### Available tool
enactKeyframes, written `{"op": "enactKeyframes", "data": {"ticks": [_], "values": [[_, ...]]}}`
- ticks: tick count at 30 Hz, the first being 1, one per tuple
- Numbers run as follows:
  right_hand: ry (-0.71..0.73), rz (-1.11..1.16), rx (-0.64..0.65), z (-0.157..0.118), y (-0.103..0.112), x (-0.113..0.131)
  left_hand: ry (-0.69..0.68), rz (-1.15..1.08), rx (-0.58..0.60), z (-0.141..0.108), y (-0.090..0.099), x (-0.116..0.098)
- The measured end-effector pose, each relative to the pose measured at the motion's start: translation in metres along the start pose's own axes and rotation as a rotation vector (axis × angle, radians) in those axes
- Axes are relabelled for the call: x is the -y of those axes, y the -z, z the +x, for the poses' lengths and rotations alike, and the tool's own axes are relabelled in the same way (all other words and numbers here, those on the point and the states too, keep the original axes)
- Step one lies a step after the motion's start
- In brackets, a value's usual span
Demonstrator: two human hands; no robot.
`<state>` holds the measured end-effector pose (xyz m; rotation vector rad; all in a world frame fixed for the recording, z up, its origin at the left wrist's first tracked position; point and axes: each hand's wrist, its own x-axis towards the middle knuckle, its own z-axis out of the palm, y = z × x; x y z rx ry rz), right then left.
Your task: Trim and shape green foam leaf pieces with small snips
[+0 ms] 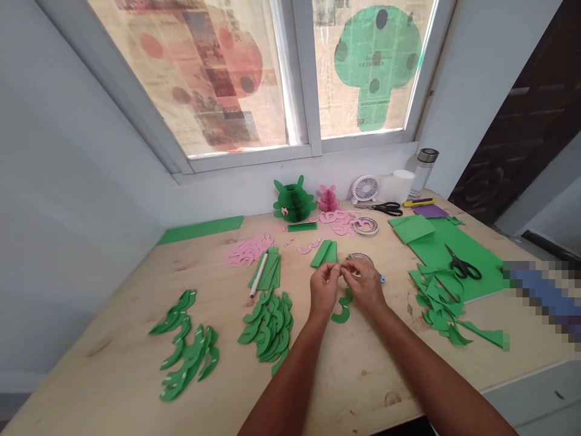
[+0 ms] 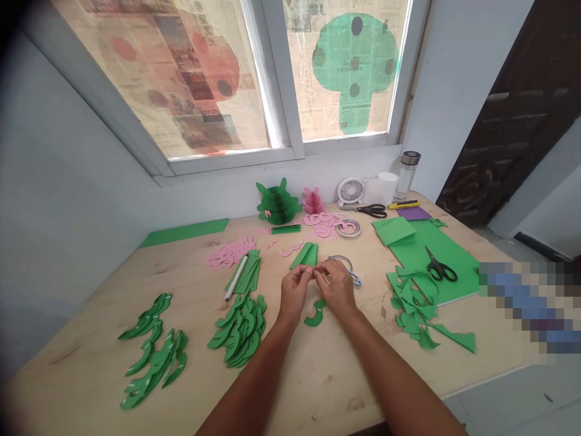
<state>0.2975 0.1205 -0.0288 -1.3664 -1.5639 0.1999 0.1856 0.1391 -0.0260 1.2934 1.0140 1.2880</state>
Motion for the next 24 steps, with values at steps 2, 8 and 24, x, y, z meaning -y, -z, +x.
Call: {"op": "enactKeyframes", "data": {"ticks": [2,8,24], "values": [[-0.071,0.044,-0.011,0.0,-0.001,0.0,-0.024,0.066,0.019,-0.001,0.0,0.0],[-0.249,0.218,0.001,0.002,-0.001,0.001,-0.046,0.141,0.031,-0.003,0.0,0.0],[-0.508,0.517,-0.155,0.009,-0.002,-0.013,-0.017,1.219,0.531,-0.008,0.014,-0.027]]}}
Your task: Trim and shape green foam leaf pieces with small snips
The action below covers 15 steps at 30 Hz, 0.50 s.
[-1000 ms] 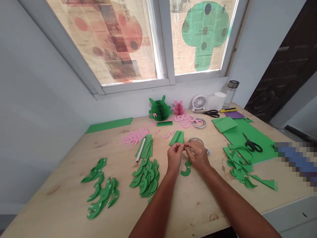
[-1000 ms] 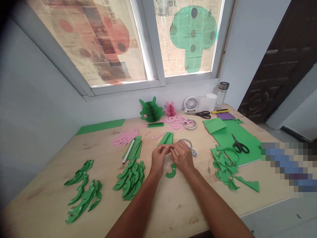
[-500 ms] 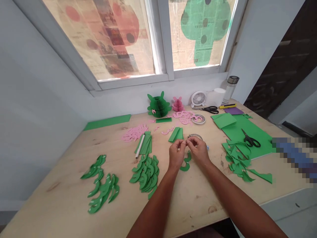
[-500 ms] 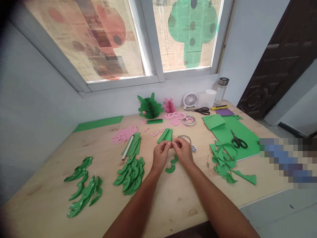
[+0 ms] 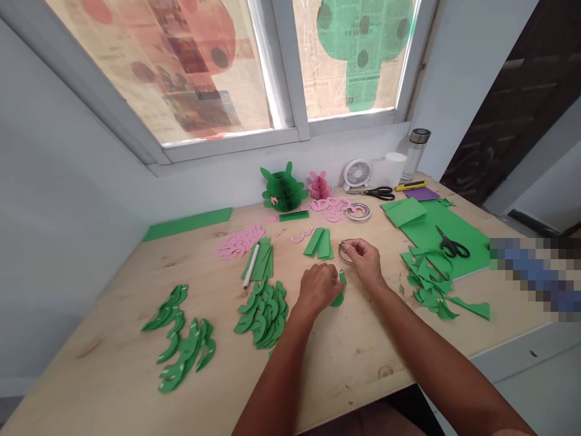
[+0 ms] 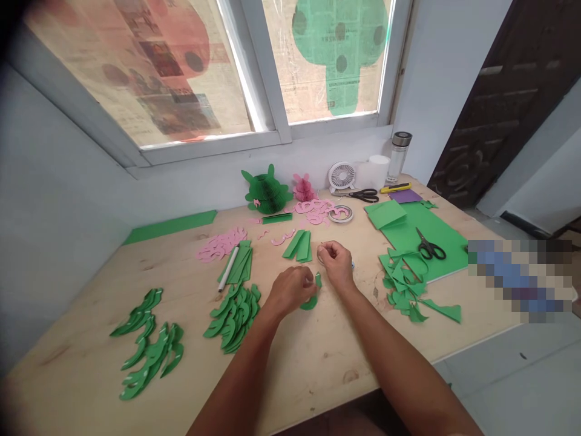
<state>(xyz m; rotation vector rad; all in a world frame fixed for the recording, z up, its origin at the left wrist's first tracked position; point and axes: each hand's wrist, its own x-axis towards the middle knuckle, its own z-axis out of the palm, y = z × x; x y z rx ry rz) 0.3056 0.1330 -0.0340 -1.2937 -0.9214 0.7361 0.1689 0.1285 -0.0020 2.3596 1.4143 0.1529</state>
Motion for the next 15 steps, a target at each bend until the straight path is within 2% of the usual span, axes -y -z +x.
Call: {"op": "enactKeyframes", "data": {"ticks": [4,9,12,15], "values": [[-0.002,-0.02,0.012,-0.0001,-0.0005,-0.0035,-0.042,-0.032,-0.078,-0.0031,-0.0063,-0.0023],[0.005,-0.05,0.025,-0.0008,-0.0006,-0.0051,-0.032,-0.238,-0.149,-0.0017,-0.0101,-0.0003],[0.012,-0.049,0.035,-0.0014,-0.0001,-0.0041,-0.009,-0.315,-0.158,-0.0004,-0.0089,0.0001],[0.021,-0.054,0.047,-0.0022,-0.0001,-0.0031,0.006,-0.296,-0.132,0.0002,-0.0077,0.0002]]}}
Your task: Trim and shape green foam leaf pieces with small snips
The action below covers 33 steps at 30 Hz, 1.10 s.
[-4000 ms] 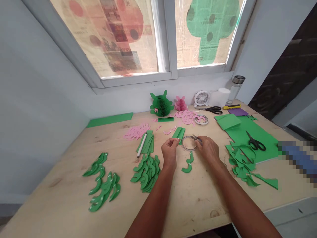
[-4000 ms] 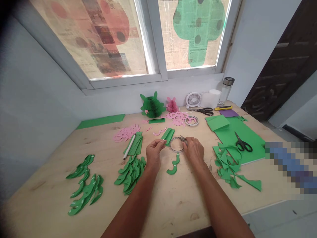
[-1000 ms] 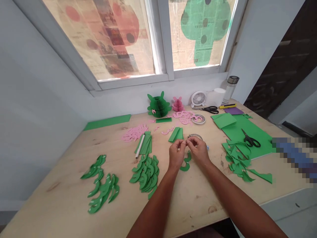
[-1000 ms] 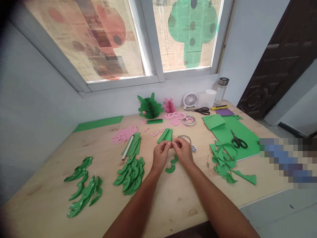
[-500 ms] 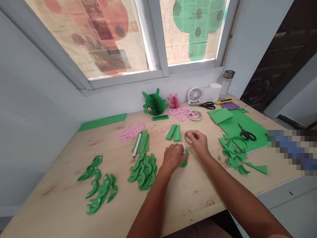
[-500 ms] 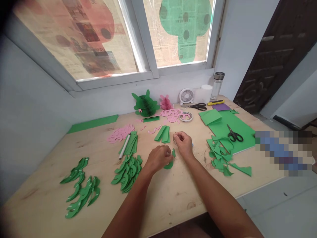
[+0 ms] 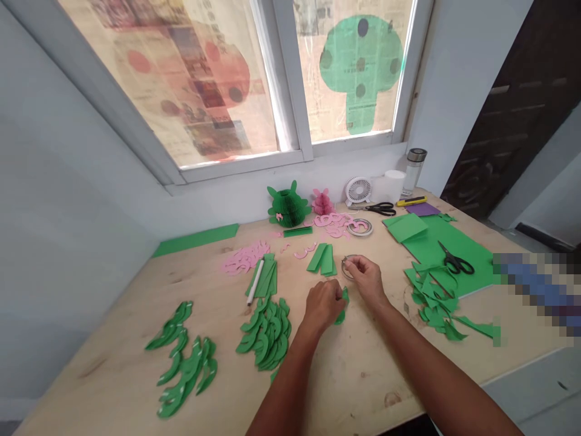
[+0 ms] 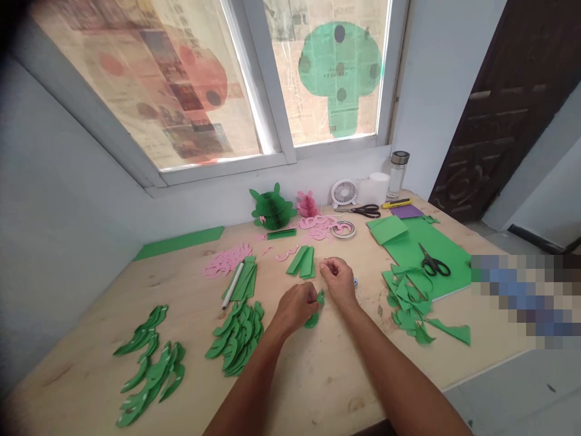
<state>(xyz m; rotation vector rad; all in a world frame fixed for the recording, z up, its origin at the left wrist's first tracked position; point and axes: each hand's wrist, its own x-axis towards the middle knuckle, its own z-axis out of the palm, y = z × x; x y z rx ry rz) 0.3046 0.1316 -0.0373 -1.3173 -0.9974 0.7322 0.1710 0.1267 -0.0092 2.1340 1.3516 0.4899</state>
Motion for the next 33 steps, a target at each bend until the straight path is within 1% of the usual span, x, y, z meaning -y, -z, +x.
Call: {"op": "enactKeyframes", "data": {"ticks": [3,5,7,12,15,18,21,24,26,29,33], "values": [[0.012,0.033,0.037,-0.001,-0.001,0.001,0.001,0.029,0.007,0.001,0.0,0.001],[-0.002,0.097,0.075,-0.001,-0.002,0.002,0.002,0.046,0.01,0.002,-0.001,0.002],[-0.02,0.14,0.084,-0.002,-0.003,0.004,0.003,0.065,0.013,0.003,-0.002,0.004],[-0.019,0.135,0.107,-0.003,-0.002,0.008,0.034,0.101,0.003,0.004,-0.004,0.005],[-0.02,0.141,0.113,-0.003,-0.002,0.008,0.041,0.07,-0.015,0.004,-0.005,0.007],[-0.036,0.181,0.127,-0.002,-0.002,0.009,0.035,-0.065,-0.045,0.008,-0.006,0.011],[-0.069,0.223,0.144,-0.003,-0.003,0.012,0.073,-0.308,-0.07,0.012,-0.005,0.017],[-0.089,0.268,0.172,-0.005,-0.003,0.016,0.112,-0.569,-0.139,0.015,-0.003,0.02],[-0.104,0.302,0.228,-0.008,-0.004,0.019,0.113,-0.716,-0.202,0.015,-0.001,0.022],[-0.147,0.361,0.363,-0.012,-0.004,0.021,0.117,-0.885,-0.286,0.014,-0.001,0.023],[-0.164,0.386,0.481,-0.018,-0.005,0.023,0.146,-0.973,-0.354,0.012,-0.005,0.025]]}}
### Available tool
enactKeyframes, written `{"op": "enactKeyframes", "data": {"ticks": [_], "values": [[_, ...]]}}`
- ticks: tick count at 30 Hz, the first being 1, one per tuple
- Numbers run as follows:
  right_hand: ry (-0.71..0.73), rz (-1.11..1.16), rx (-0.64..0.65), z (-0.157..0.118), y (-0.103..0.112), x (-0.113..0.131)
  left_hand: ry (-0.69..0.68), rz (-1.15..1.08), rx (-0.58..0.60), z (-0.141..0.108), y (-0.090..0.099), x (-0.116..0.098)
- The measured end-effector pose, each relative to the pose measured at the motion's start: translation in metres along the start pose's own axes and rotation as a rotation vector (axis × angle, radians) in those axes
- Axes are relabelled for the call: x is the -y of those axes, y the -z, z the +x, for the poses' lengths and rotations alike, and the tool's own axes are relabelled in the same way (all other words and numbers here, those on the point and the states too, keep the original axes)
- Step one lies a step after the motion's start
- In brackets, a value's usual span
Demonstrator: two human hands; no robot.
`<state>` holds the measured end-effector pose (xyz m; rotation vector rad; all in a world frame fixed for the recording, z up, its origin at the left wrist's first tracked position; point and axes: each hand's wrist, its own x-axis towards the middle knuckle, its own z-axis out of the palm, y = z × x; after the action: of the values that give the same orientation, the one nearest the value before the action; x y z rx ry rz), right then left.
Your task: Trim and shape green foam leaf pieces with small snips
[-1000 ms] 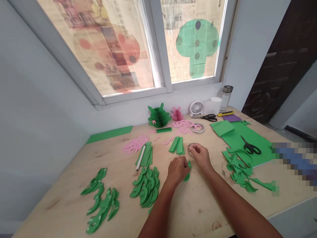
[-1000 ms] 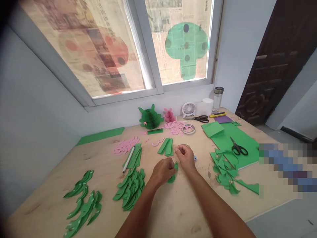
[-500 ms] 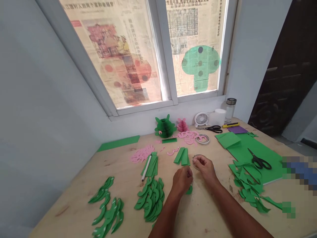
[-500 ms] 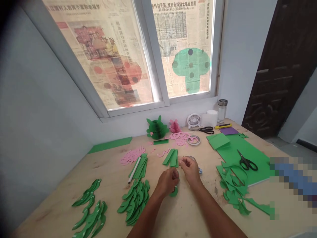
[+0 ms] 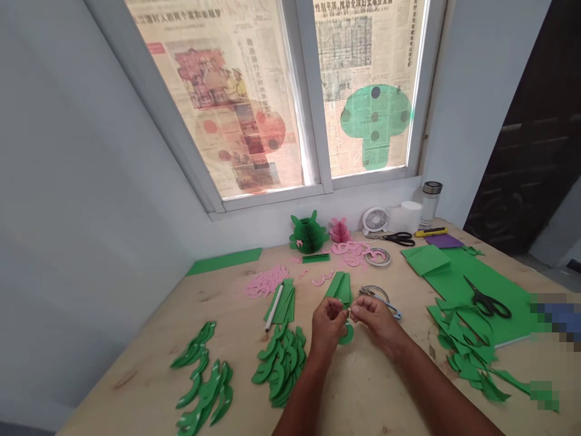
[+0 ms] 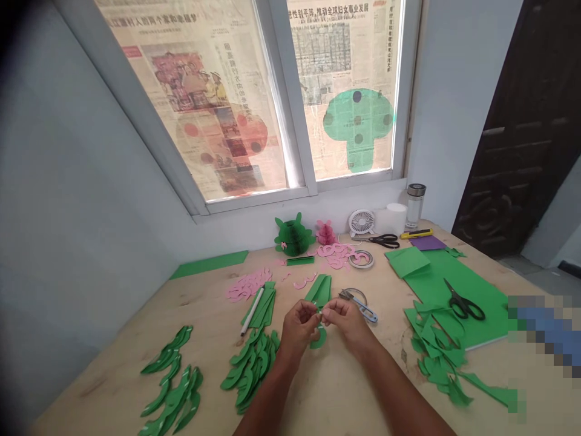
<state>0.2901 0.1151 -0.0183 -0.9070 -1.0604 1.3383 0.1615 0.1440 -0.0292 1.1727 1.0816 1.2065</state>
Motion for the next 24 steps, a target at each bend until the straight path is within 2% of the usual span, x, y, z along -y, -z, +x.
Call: {"op": "enactKeyframes", "data": {"ticks": [8,13,20,24], "values": [[-0.037,-0.081,0.164,-0.001,-0.002,-0.006,-0.022,-0.056,-0.098,0.001,0.001,0.004],[-0.049,-0.096,0.22,0.0,-0.003,-0.011,-0.013,-0.098,-0.097,-0.002,0.004,0.005],[-0.017,-0.075,0.099,0.001,-0.004,-0.007,0.074,-0.194,-0.09,-0.009,0.001,0.001],[0.014,-0.12,-0.005,0.002,-0.001,-0.003,0.174,-0.17,-0.024,-0.008,-0.001,0.001]]}}
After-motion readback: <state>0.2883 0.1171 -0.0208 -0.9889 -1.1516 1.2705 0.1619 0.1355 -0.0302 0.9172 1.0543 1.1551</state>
